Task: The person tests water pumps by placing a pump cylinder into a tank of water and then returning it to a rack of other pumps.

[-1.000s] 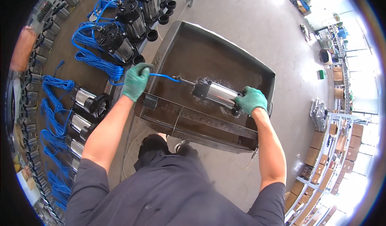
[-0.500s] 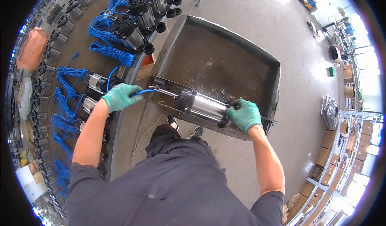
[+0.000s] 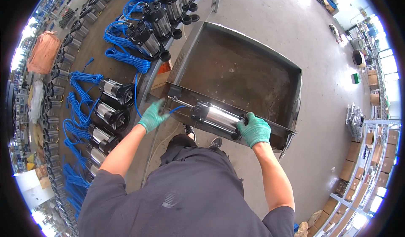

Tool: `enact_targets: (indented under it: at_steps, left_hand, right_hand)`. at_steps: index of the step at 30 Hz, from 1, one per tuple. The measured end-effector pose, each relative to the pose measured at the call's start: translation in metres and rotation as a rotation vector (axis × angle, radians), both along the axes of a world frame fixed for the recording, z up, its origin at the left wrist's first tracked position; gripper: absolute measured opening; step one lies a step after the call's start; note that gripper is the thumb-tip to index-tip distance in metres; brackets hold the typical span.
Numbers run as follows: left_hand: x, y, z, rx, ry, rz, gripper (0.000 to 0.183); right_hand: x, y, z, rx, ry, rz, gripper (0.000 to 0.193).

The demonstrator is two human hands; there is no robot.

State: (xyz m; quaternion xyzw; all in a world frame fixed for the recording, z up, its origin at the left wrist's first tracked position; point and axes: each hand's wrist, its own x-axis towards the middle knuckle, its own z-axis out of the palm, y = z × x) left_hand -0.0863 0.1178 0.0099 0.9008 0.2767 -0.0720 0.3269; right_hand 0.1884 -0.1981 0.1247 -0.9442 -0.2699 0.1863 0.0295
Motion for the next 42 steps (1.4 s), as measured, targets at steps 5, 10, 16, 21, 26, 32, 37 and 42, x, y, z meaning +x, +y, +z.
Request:
enact_targets:
  at_steps: [5,10,16,21,26,32,37,42]
  left_hand:
    - [0.043,0.023,0.005,-0.520,-0.209,0.122,0.046]
    - [0.061,0.047,0.012,-0.482,-0.025,-0.016,0.034]
    - [0.053,0.030,-0.020,-0.634,-0.096,0.128,0.025]
    - [0.074,0.027,-0.005,-0.836,0.177,0.380,0.038]
    - [0.060,0.024,0.031,0.031,-0.451,-0.434,0.028]
    - [0.047,0.052,0.004,-0.119,-0.196,-0.453,0.033]
    - [0.084,0.046,0.012,-0.741,0.332,0.145,0.047]
    - [0.053,0.025,-0.003,-0.300,-0.310,-0.098,0.051]
  right_hand:
    - [-0.009,0.003,0.002,0.005,-0.025,0.089,0.042]
    - [-0.013,-0.007,-0.032,0.157,-0.048,0.088,0.028]
    - [-0.014,-0.012,-0.049,0.282,-0.142,0.136,0.022]
    - [-0.013,-0.014,-0.051,0.336,-0.161,0.138,0.019]
    - [-0.013,-0.017,-0.048,0.414,-0.204,0.147,0.019]
    - [-0.016,-0.009,-0.043,0.436,-0.205,0.133,0.011]
    - [-0.013,-0.014,-0.045,0.381,-0.172,0.123,0.018]
    - [-0.014,-0.014,-0.049,0.398,-0.183,0.127,0.019]
